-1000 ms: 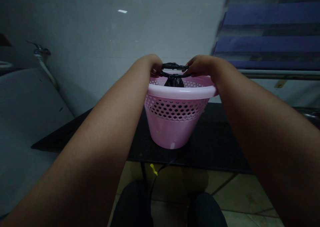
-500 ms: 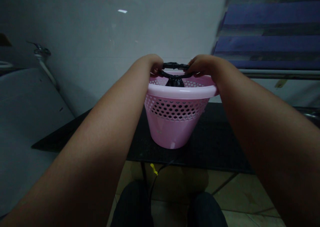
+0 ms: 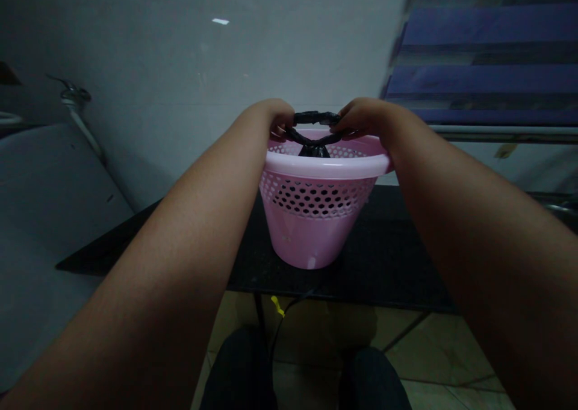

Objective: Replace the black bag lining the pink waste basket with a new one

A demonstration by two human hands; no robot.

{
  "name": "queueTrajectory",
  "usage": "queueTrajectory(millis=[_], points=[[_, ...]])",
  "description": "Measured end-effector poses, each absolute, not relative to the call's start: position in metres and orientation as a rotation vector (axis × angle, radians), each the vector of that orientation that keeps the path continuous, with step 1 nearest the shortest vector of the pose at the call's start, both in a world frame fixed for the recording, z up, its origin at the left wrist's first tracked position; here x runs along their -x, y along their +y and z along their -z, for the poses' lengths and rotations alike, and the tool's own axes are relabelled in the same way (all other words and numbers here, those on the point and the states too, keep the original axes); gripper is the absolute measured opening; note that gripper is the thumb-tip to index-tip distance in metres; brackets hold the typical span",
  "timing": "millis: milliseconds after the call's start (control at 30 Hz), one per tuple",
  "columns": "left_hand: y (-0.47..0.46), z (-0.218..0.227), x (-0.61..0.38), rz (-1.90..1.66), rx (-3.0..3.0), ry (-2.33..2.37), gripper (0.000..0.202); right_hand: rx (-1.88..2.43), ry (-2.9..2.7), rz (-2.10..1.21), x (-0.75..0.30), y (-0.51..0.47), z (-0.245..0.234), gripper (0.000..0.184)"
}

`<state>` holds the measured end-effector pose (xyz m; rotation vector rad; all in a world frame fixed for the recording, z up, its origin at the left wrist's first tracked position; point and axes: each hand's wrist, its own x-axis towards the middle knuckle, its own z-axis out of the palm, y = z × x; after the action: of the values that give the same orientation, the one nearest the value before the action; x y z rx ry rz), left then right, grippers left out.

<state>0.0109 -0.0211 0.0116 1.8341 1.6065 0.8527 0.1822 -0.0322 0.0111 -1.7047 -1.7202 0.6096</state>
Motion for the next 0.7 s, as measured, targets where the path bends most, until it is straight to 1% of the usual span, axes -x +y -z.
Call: queueTrajectory(millis=[100, 233, 333, 433, 600, 700], points=[[-0.018, -0.011, -0.012, -0.876, -1.766, 1.513, 0.018, 1.612, -1.733, -0.63, -0.187, -0.023, -0.008, 0.009], [-0.015, -0.01, -0.014, -0.887, -1.794, 1.379, 0.015, 1.501, -1.774, -0.611, -0.191, -0.013, -0.005, 0.014], [-0.016, -0.009, -0.014, -0.85, -1.808, 1.327, 0.013, 1.519, -1.785, -0.567, -0.189, -0.018, -0.006, 0.016], [-0.016, -0.009, -0.014, -0.836, -1.78, 1.322, 0.01, 1.56, -1.764, -0.552, -0.183, -0.027, -0.008, 0.014], [-0.011, -0.009, -0.014, -0.826, -1.783, 1.322, 0.006, 1.437, -1.748, -0.591, -0.18, -0.029, -0.007, 0.006], [-0.007, -0.009, -0.013, -0.854, -1.84, 1.256, 0.005, 1.363, -1.753, -0.616, -0.181, -0.024, -0.005, 0.007]])
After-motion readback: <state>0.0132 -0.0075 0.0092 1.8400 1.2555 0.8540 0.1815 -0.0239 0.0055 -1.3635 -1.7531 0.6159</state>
